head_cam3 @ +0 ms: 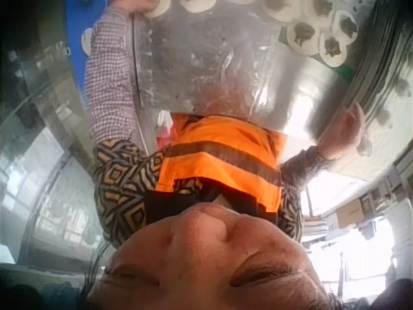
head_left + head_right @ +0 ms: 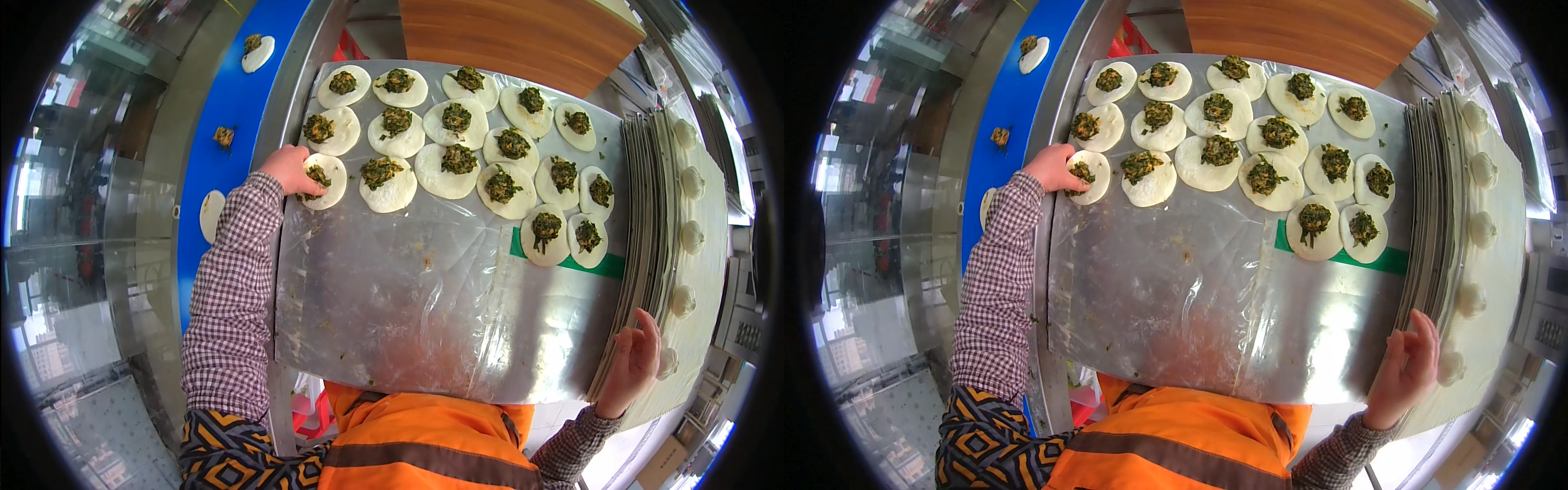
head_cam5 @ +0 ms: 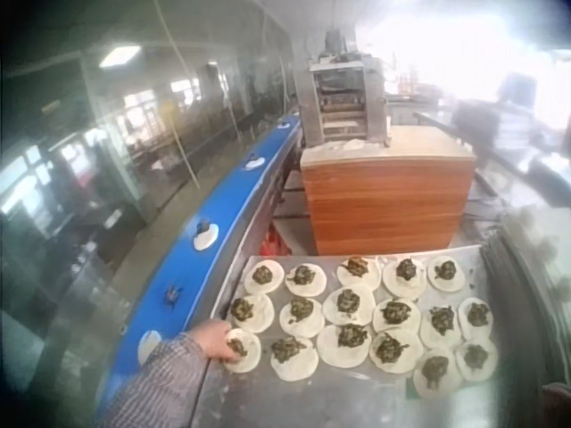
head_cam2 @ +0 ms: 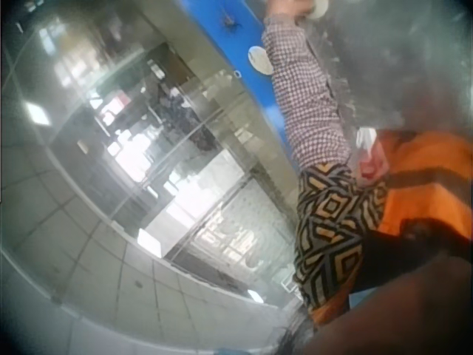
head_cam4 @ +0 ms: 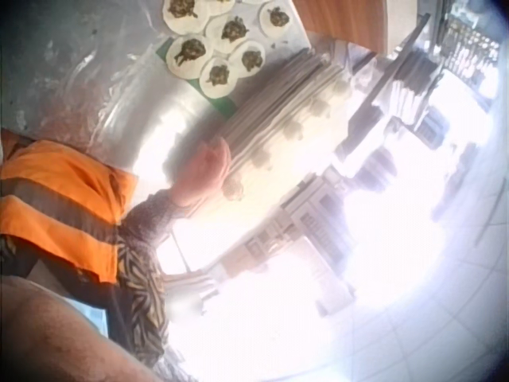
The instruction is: The person repeatedly picks up round dough discs with green filling from a blue conveyor belt, pleats the edges to seal them into dumplings, and places the finished dumplings onto a stack of trays. The process continues throughout the clip.
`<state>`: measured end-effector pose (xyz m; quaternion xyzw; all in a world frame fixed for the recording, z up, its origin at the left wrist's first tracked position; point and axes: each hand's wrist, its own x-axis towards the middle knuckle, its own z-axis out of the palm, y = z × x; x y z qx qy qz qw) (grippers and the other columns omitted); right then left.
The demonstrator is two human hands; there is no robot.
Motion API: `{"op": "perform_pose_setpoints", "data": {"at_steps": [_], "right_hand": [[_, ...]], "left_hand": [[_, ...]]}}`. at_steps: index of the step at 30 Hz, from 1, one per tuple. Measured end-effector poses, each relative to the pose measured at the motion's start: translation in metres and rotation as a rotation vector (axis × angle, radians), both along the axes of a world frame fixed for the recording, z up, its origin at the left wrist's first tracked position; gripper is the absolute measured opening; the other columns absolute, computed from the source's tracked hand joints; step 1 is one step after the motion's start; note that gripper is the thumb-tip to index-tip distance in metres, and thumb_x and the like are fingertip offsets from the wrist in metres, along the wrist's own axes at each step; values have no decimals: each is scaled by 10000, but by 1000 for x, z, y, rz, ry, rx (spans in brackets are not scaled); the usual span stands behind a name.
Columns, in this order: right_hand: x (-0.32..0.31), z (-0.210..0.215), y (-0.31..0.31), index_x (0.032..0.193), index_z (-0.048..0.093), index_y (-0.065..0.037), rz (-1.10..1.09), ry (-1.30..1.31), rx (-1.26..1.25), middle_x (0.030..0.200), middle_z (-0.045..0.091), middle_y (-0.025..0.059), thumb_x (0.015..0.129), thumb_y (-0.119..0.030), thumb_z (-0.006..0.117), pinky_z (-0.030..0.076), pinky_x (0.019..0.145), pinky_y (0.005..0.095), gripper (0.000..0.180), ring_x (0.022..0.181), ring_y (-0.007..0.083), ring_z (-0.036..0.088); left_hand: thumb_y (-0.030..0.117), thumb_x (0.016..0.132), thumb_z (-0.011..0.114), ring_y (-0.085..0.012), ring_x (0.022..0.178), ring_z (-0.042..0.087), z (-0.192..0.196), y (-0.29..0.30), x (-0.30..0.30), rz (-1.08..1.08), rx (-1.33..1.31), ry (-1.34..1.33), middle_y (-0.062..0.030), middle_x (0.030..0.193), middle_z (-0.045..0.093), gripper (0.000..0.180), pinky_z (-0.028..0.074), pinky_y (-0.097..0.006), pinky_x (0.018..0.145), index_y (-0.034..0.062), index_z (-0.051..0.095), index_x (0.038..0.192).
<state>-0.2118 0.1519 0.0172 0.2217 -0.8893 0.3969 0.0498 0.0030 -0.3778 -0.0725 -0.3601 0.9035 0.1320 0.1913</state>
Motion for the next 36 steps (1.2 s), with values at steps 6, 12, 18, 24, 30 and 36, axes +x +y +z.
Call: {"op": "perform_pose_setpoints", "data": {"at_steps": [6, 12, 18, 24, 30, 36], "right_hand": [[8, -4, -25, 1066, 648, 9, 145, 67, 135, 1075, 660, 117, 781, 101, 634, 490, 623, 225, 300, 663, 106, 589], [30, -2, -80, 1020, 646, 16, 410, -23, 33, 1018, 666, 132, 762, 84, 665, 495, 586, 244, 267, 650, 129, 606], [61, -14, -148, 1028, 641, 27, 763, -418, -141, 945, 657, 87, 804, 39, 650, 493, 619, 240, 224, 681, 105, 603], [90, -51, -158, 1090, 652, 21, 837, -953, -195, 858, 670, 75, 878, -134, 682, 489, 623, 251, 265, 707, 94, 583], [112, -46, -122, 1051, 646, 40, 844, -642, 63, 821, 656, 13, 886, -115, 685, 488, 651, 220, 229, 721, 67, 574], [131, -47, -103, 961, 666, 25, 743, -710, -53, 759, 655, 49, 850, -61, 697, 493, 624, 241, 144, 670, 101, 596]], "left_hand": [[172, 620, 846, -267, 966, 633, -5, 37, 14, 197, 175, 418, -153, 1028, 645, 559, 508, -357, 825, 9, 569, 1077], [60, 825, 695, -171, 910, 663, -13, 61, 36, 690, 836, 757, -59, 1081, 658, 410, 555, -324, 784, 46, 547, 1206], [82, 882, 631, -225, 1017, 646, 7, 151, 61, 1051, 1451, 1065, -89, 1129, 640, 369, 573, -385, 829, 55, 533, 1236], [46, 891, 598, -243, 1085, 613, 15, 256, 66, 879, 1706, 1044, -106, 1177, 609, 425, 531, -405, 913, 30, 477, 1297], [38, 902, 611, -164, 1040, 596, 18, 298, 69, 803, 1550, 967, -60, 1134, 606, 394, 505, -329, 897, 21, 493, 1278], [45, 905, 608, -148, 1018, 598, 19, 312, 76, 621, 1387, 807, -60, 1115, 615, 384, 496, -299, 884, 13, 502, 1273]]}}
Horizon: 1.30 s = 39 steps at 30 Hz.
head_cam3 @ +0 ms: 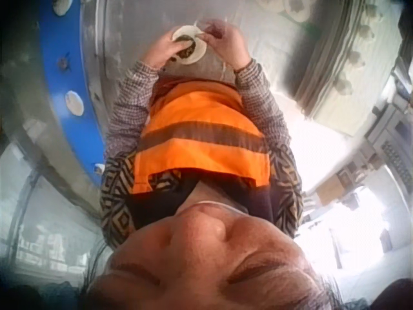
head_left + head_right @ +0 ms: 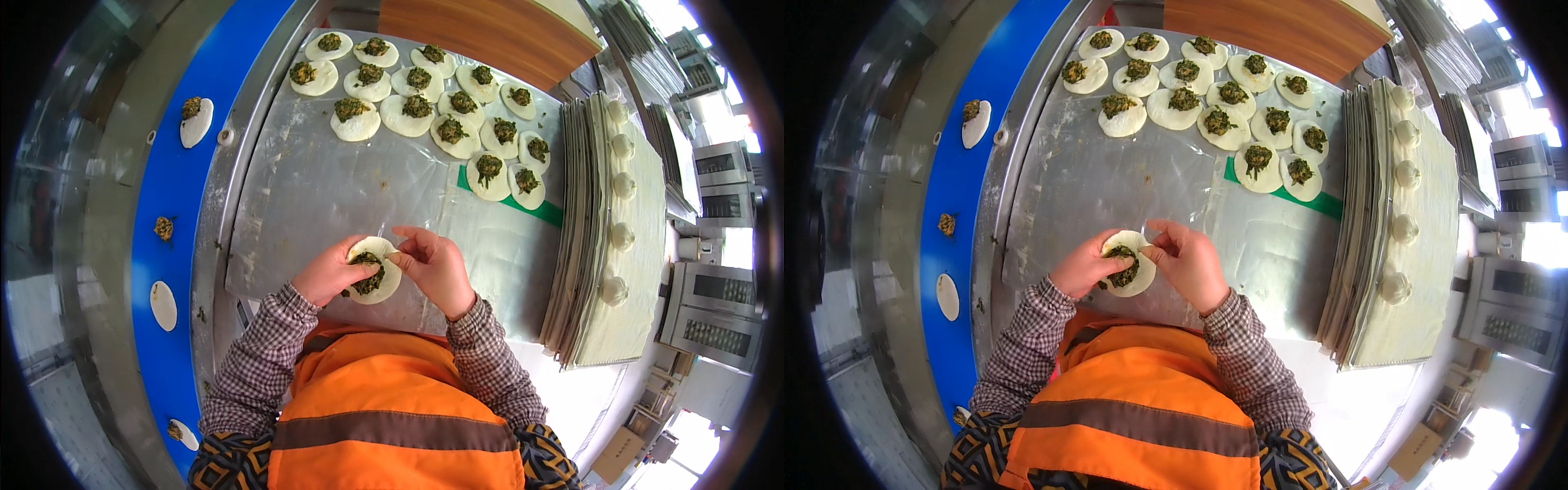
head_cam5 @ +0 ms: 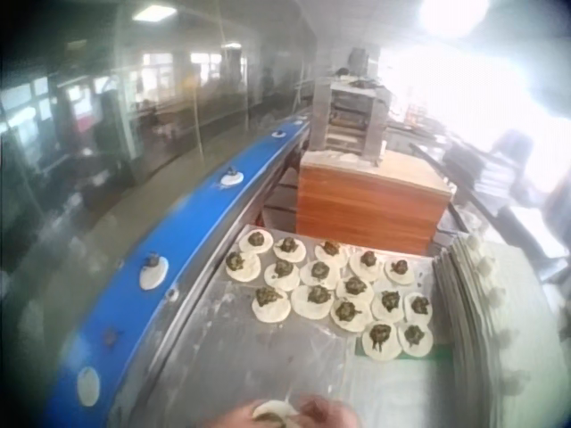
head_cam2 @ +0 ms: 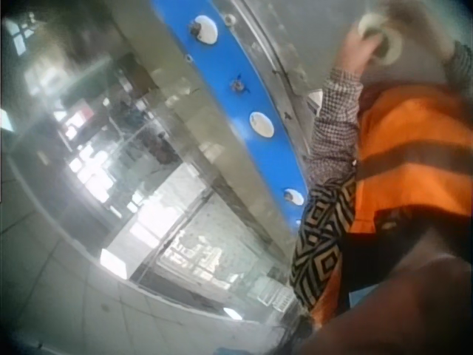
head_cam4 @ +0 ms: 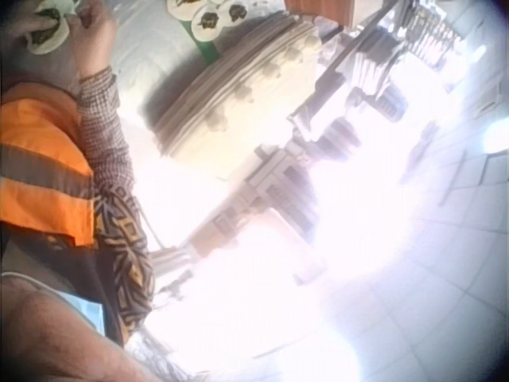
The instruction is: The person repeatedly picks up round dough discs with green filling from a blue conveyor belt, pleats the edges to seal them into dumplings, and places the finished dumplings onto a stack of trays. The process continues throughout the clip.
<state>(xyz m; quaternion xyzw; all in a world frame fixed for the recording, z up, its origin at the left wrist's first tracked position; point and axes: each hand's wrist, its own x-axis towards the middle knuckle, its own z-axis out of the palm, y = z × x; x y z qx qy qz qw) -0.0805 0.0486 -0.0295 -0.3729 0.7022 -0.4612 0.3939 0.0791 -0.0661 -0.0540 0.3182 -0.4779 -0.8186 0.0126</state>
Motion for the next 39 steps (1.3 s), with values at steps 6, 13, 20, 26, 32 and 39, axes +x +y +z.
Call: {"op": "perform_pose_setpoints", "data": {"at_steps": [6, 13, 20, 26, 32, 39], "right_hand": [[4, -6, 15, 986, 651, 28, 169, 242, 54, 762, 644, 26, 854, -52, 697, 495, 632, 240, 161, 671, 98, 592], [9, -12, 17, 919, 653, 3, 101, -180, 34, 722, 605, 66, 838, -71, 706, 459, 572, 269, 122, 624, 121, 552], [5, -12, 22, 916, 632, 16, 145, 301, 10, 772, 623, 41, 851, -72, 699, 468, 578, 266, 129, 654, 86, 558], [7, -18, 14, 991, 609, 27, -8, -371, 24, 858, 636, 44, 881, -24, 659, 488, 626, 229, 131, 715, 91, 585], [3, -17, 16, 970, 621, 31, -10, -280, -28, 822, 661, 71, 882, -51, 656, 492, 595, 230, 126, 677, 91, 604], [4, -16, 18, 1013, 593, 30, 67, -78, 44, 821, 658, 41, 899, -8, 623, 475, 594, 211, 124, 680, 104, 626]], "left_hand": [[61, 889, 625, -136, 1001, 591, -5, -4, 6, -239, -75, -18, -50, 1089, 623, 381, 481, -287, 883, 8, 525, 1253], [89, 888, 637, -131, 1002, 583, -6, -22, -2, -602, -62, -91, -51, 1116, 614, 423, 477, -288, 888, 12, 512, 1285], [75, 888, 643, -178, 1083, 586, 3, -20, 12, -235, 287, 14, -84, 1268, 532, 547, 525, -344, 925, 43, 414, 1383], [59, 888, 623, -172, 932, 633, 2, -7, 7, -178, -29, -91, -88, 1174, 580, 534, 597, -281, 613, 42, 419, 1380], [90, 876, 627, -151, 846, 646, 10, -19, -6, -423, -147, -196, -89, 1101, 614, 507, 574, -269, 565, 42, 456, 1350], [123, 890, 627, -125, 795, 642, 9, -15, -5, -189, -66, -51, -60, 1041, 635, 465, 539, -217, 538, 36, 481, 1323]]}}
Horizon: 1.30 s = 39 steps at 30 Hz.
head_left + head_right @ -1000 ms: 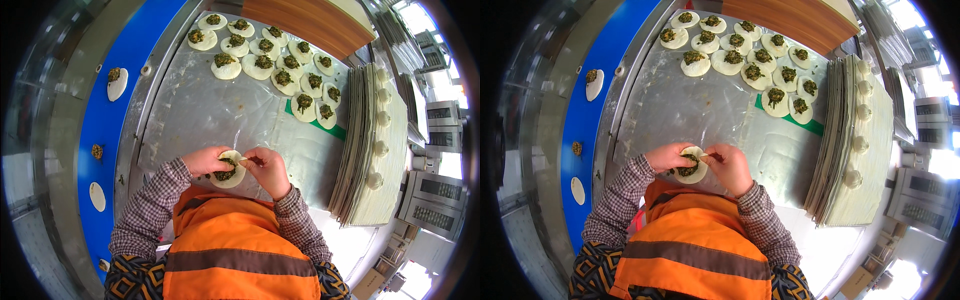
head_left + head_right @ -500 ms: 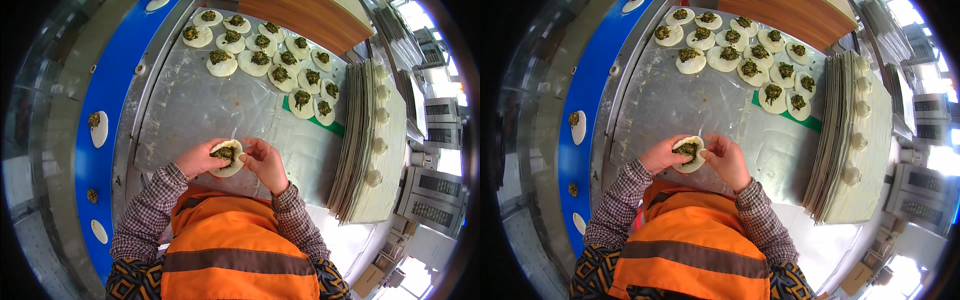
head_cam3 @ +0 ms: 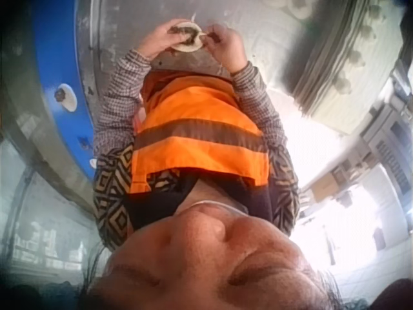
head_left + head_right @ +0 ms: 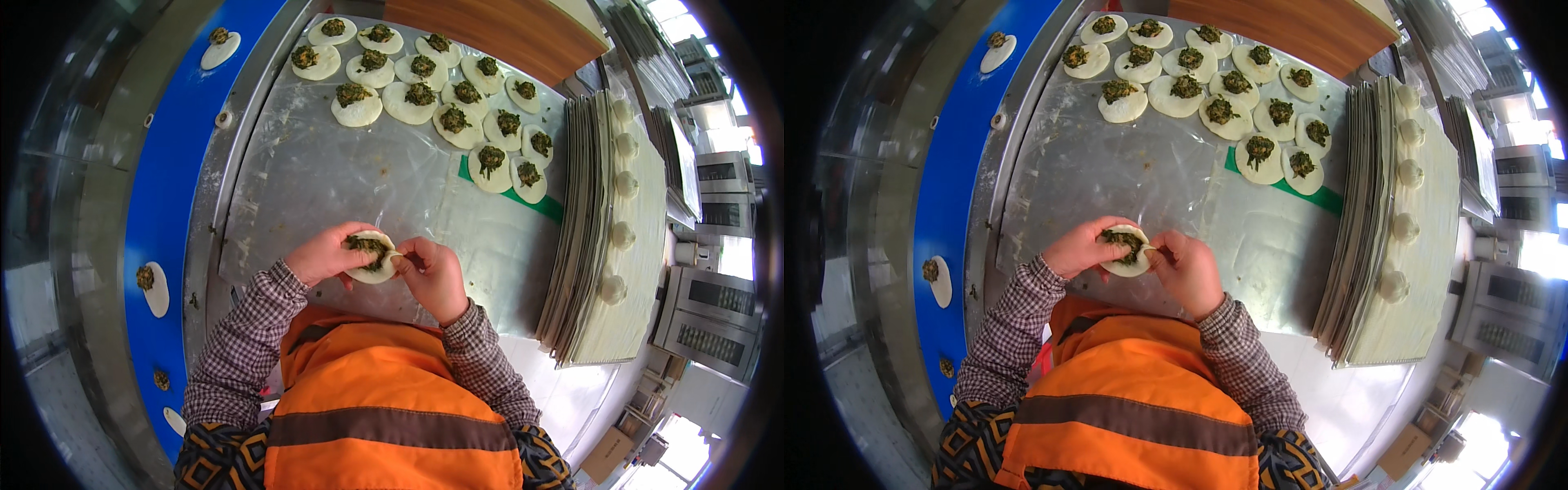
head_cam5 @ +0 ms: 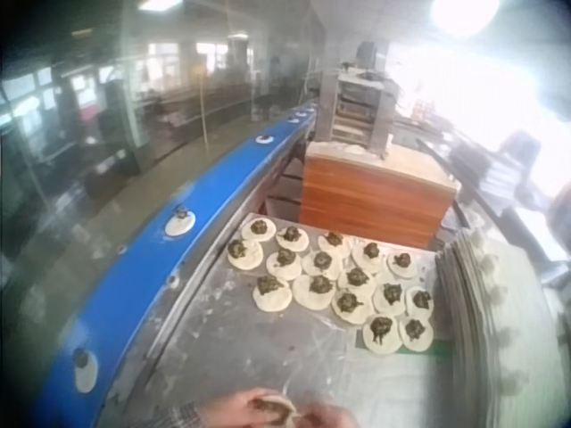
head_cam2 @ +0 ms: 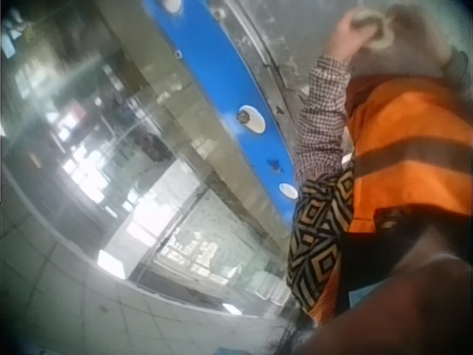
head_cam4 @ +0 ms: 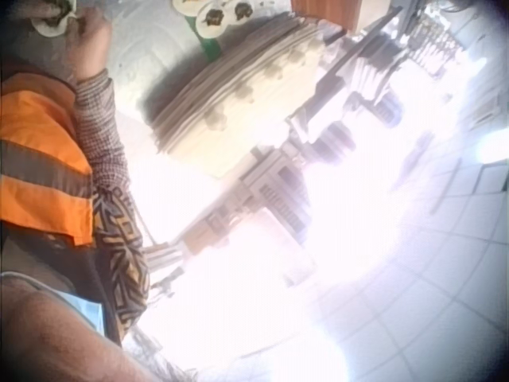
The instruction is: The person repeatedly picks up round dough discs with green filling from a blue conveyor belt, pleats the edges to seal them into dumplings, and places the finished dumplings onto a stack of trays. The process continues throughout the clip.
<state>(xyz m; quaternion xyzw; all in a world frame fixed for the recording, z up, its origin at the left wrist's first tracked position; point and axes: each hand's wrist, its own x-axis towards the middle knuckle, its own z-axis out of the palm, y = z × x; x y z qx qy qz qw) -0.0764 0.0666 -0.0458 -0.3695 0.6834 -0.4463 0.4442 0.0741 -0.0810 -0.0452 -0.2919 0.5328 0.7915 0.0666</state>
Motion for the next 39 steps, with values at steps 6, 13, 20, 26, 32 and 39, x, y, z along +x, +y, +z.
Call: {"op": "perform_pose_setpoints", "data": {"at_steps": [6, 13, 20, 26, 32, 39], "right_hand": [[0, -1, -5, 966, 606, 26, -79, -33, -91, 802, 655, 53, 881, -33, 652, 479, 579, 236, 113, 685, 110, 632], [0, -4, -1, 913, 618, 18, -175, -115, -101, 765, 643, 61, 867, -24, 661, 480, 584, 235, 76, 671, 107, 629], [3, -6, 0, 928, 614, 28, -245, -283, -140, 747, 660, 65, 888, -22, 637, 480, 567, 225, 68, 653, 100, 633], [3, -3, -3, 940, 601, 33, -54, 109, -68, 783, 654, 55, 905, -5, 610, 496, 600, 220, 53, 656, 113, 639], [-1, -2, -4, 955, 577, 19, -165, -139, -168, 759, 656, 51, 906, -10, 603, 482, 564, 223, 63, 627, 103, 626], [-4, -4, -4, 989, 580, 25, -243, -342, -203, 818, 669, 44, 916, -27, 607, 470, 551, 213, 93, 644, 107, 645]], "left_hand": [[103, 856, 641, -108, 788, 636, -6, 5, -6, -99, -480, 5, -50, 952, 665, 375, 500, -238, 566, 39, 583, 1221], [130, 849, 647, -113, 742, 604, -7, -6, -16, -301, -599, 49, -38, 911, 660, 354, 494, -250, 632, 42, 603, 1189], [120, 888, 647, -119, 785, 618, -3, 6, -11, 138, -207, -45, -51, 953, 667, 330, 516, -249, 693, -31, 595, 1177], [84, 776, 690, -217, 837, 675, 2, 6, -18, -24, -612, -49, -145, 950, 694, 336, 522, -311, 755, -5, 647, 1097], [76, 787, 672, -221, 869, 667, 0, -4, -23, -159, -656, 32, -142, 947, 685, 324, 520, -317, 766, 2, 632, 1100], [136, 935, 599, -129, 959, 613, -13, 14, -25, 348, 226, 144, -56, 1079, 610, 303, 539, -274, 807, 24, 546, 1212]]}}
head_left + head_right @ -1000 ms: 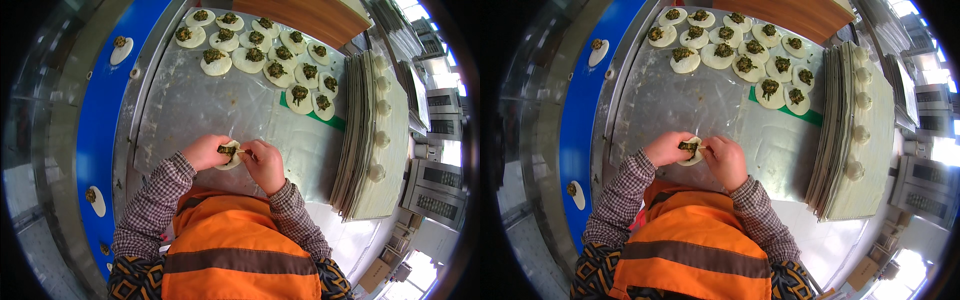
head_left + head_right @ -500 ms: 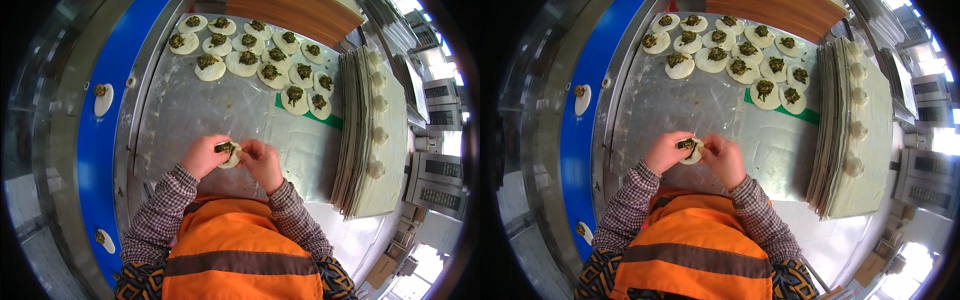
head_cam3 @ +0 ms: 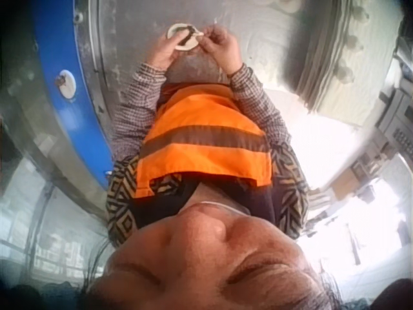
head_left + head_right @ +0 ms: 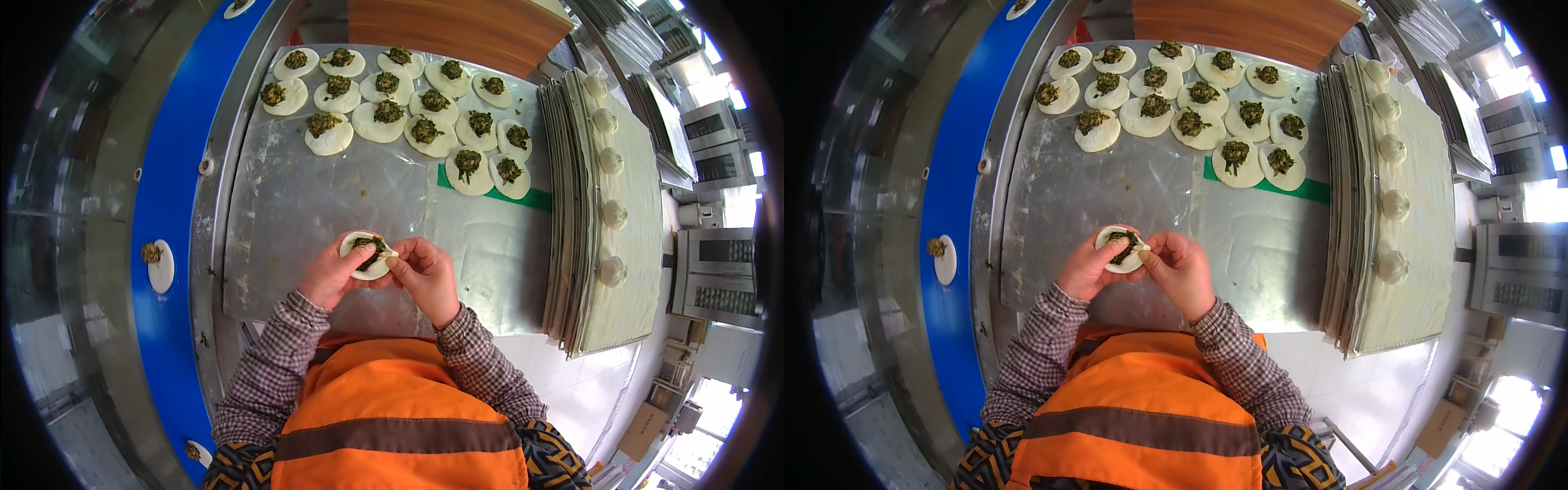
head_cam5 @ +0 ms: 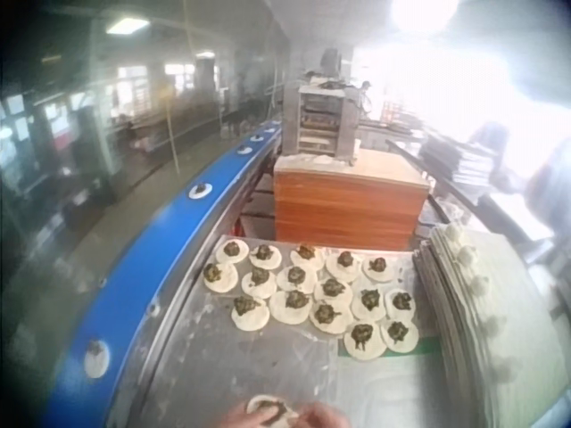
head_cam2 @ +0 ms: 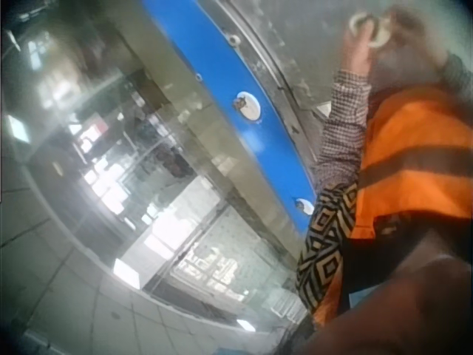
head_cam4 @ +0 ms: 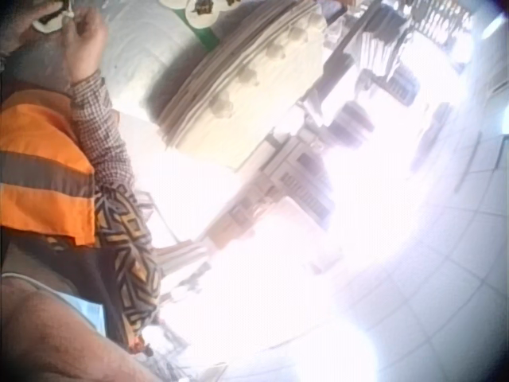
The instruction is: The person repeatedly picks up round dough discs with green filling from a blue conveyor belt, pleats the edges to seal them into dumplings, and places the finished dumplings onto a stack of trays. The process continues throughout the clip.
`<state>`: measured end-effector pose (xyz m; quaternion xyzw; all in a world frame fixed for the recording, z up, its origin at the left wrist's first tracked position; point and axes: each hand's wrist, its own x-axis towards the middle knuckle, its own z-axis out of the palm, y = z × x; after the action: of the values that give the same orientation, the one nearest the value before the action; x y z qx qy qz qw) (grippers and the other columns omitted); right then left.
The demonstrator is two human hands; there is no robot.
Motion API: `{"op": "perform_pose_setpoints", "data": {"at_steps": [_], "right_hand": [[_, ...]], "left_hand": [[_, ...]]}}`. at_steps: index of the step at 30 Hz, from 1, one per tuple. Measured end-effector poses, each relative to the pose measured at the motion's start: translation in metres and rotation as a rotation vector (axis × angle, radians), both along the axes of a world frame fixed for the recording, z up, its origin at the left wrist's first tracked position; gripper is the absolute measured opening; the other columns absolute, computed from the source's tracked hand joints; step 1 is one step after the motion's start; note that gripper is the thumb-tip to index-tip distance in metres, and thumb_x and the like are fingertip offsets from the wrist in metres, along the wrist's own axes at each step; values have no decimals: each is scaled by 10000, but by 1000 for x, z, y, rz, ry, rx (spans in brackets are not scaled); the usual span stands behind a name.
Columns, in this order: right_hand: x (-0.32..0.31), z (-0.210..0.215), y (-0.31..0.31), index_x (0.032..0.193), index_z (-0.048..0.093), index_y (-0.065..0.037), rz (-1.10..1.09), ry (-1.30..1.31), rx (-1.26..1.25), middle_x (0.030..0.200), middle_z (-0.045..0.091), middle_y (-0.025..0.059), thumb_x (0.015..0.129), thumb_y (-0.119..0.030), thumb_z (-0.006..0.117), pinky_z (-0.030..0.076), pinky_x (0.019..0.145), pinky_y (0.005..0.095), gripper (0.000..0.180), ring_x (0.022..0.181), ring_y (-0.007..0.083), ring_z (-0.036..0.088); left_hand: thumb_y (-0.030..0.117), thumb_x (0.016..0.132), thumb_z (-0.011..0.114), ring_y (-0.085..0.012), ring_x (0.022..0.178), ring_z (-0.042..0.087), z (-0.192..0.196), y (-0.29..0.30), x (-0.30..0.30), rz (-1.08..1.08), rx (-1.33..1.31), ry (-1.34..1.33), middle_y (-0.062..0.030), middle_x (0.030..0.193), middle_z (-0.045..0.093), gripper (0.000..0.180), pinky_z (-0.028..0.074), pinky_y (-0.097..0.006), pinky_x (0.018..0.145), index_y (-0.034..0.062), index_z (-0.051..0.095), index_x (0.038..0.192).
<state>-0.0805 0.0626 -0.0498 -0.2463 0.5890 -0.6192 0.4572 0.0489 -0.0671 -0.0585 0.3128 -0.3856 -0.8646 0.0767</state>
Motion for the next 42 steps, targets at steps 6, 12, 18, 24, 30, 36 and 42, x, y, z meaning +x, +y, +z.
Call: {"op": "perform_pose_setpoints", "data": {"at_steps": [6, 12, 18, 24, 30, 36, 42], "right_hand": [[-2, 3, -3, 986, 600, 2, 44, 447, -24, 783, 640, 58, 876, -30, 644, 466, 549, 242, 123, 655, 143, 640], [0, 6, 0, 959, 617, -8, 23, 546, 58, 749, 590, 107, 801, -16, 679, 476, 559, 304, 170, 630, 203, 588], [-4, 9, 3, 947, 618, -1, 69, 723, 13, 753, 601, 81, 811, -2, 672, 475, 569, 295, 147, 627, 167, 580], [0, 17, 0, 942, 626, -7, 38, 585, 117, 773, 629, 137, 782, -22, 668, 492, 572, 350, 166, 647, 283, 622], [0, 20, 3, 960, 629, 0, 104, 843, 107, 763, 639, 135, 786, -17, 672, 500, 584, 334, 180, 672, 250, 645], [-2, 16, 3, 904, 615, 50, -129, 112, 48, 778, 678, 88, 889, -1, 619, 533, 601, 242, 53, 669, 134, 667], [0, 15, -3, 915, 626, 23, -65, 880, -8, 784, 659, 92, 832, -15, 670, 509, 574, 287, 102, 658, 184, 653]], "left_hand": [[91, 901, 587, -144, 894, 640, -5, 1, -1, -152, -549, -111, -70, 1036, 629, 300, 576, -282, 702, 17, 565, 1191], [71, 895, 570, -169, 878, 654, 0, -8, -1, -292, -307, -170, -78, 1035, 628, 307, 594, -288, 645, 32, 566, 1199], [101, 938, 522, -152, 826, 644, 4, 0, 0, -172, -102, -12, -69, 1012, 624, 299, 580, -277, 616, 45, 548, 1230], [118, 954, 471, -122, 765, 626, 8, 7, -4, -236, -437, -137, -72, 971, 637, 278, 524, -253, 530, 58, 556, 1212], [102, 937, 473, -113, 854, 618, 9, 0, -10, -474, -583, -193, -98, 1005, 636, 293, 523, -270, 611, 63, 558, 1215], [311, 1008, 454, -123, 955, 588, 4, 8, -4, -94, -56, 159, -57, 1103, 609, 375, 508, -297, 719, 40, 526, 1257], [508, 995, 414, -48, 605, 504, -10, 30, -19, 264, -150, 75, 10, 813, 601, 506, 378, -216, 468, 52, 591, 1123]]}}
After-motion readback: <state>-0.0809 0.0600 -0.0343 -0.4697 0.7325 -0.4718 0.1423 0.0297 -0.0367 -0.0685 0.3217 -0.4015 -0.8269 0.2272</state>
